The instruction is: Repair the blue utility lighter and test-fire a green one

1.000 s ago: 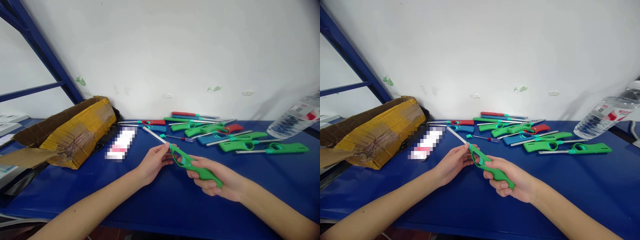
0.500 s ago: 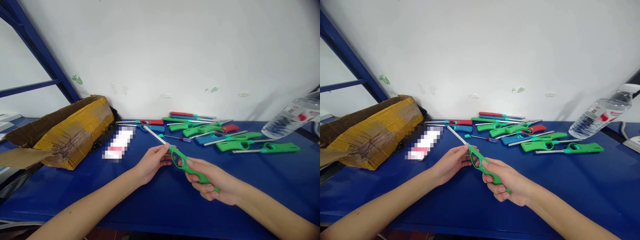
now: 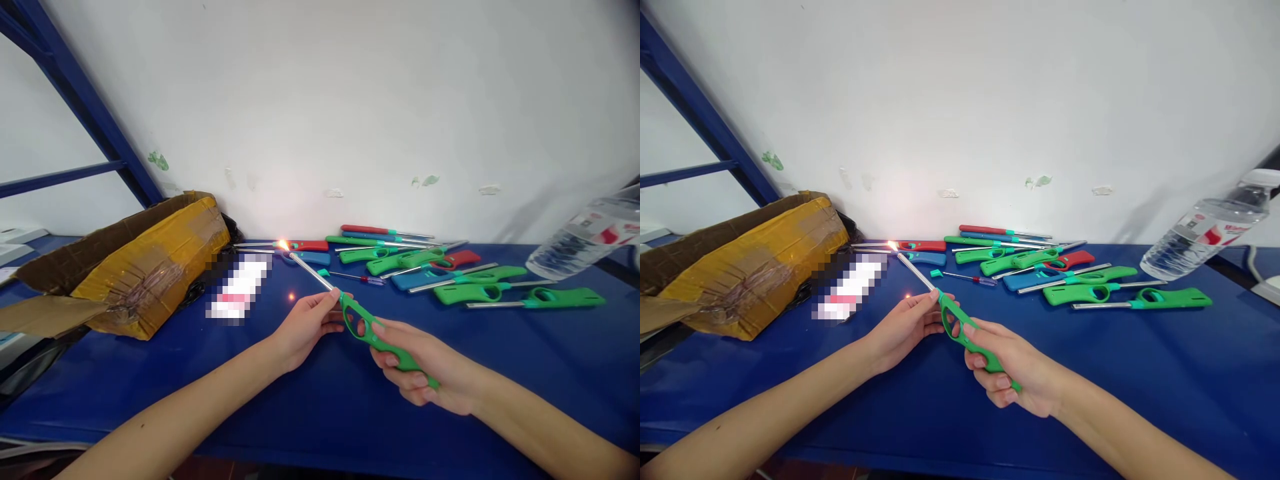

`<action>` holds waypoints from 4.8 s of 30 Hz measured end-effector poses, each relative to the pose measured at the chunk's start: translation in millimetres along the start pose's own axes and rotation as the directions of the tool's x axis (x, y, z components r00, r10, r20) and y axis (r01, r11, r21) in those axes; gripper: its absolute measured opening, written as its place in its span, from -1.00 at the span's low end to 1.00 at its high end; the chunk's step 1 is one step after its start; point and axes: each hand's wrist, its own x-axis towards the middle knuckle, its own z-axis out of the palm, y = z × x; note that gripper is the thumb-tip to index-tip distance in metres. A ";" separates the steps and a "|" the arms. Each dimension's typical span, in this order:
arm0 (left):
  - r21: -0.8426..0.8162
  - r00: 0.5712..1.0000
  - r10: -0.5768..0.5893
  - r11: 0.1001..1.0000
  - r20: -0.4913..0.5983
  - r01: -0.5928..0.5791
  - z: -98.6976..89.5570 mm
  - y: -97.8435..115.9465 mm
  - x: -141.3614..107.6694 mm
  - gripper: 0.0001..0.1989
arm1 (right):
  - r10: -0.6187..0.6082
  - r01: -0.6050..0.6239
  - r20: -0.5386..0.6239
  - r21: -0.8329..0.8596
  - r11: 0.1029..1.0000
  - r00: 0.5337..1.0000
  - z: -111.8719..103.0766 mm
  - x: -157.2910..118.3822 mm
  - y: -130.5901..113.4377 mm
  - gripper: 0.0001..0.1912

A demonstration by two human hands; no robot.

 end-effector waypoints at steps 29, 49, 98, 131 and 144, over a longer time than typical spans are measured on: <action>0.009 1.000 0.023 1.000 -0.017 -0.023 2.5 0.1 -2.8 -0.49 | -0.049 0.048 0.000 -0.062 0.997 0.999 -1.4 1.8 3.2 -0.68; 0.017 0.986 0.114 0.994 -0.120 -0.112 -5.2 5.7 1.1 -0.57 | -0.376 0.305 -0.108 -0.404 0.863 0.921 -23.9 14.9 -9.5 -0.52; 0.366 0.989 0.145 0.919 0.027 -0.145 2.1 2.8 -3.1 -0.62 | -0.444 0.422 0.063 -0.452 0.786 0.894 -37.0 25.0 -2.8 -0.48; 0.833 0.535 0.666 -0.256 0.519 -0.489 -20.5 1.7 -3.6 -0.59 | -0.658 0.382 -0.059 -0.773 0.506 0.751 -51.8 24.3 -13.5 -0.39; 0.877 0.745 0.465 -0.217 0.479 -0.429 -32.4 -1.8 11.1 -0.64 | -0.743 0.308 -0.164 -0.836 0.454 0.649 -61.5 34.8 -12.3 -0.51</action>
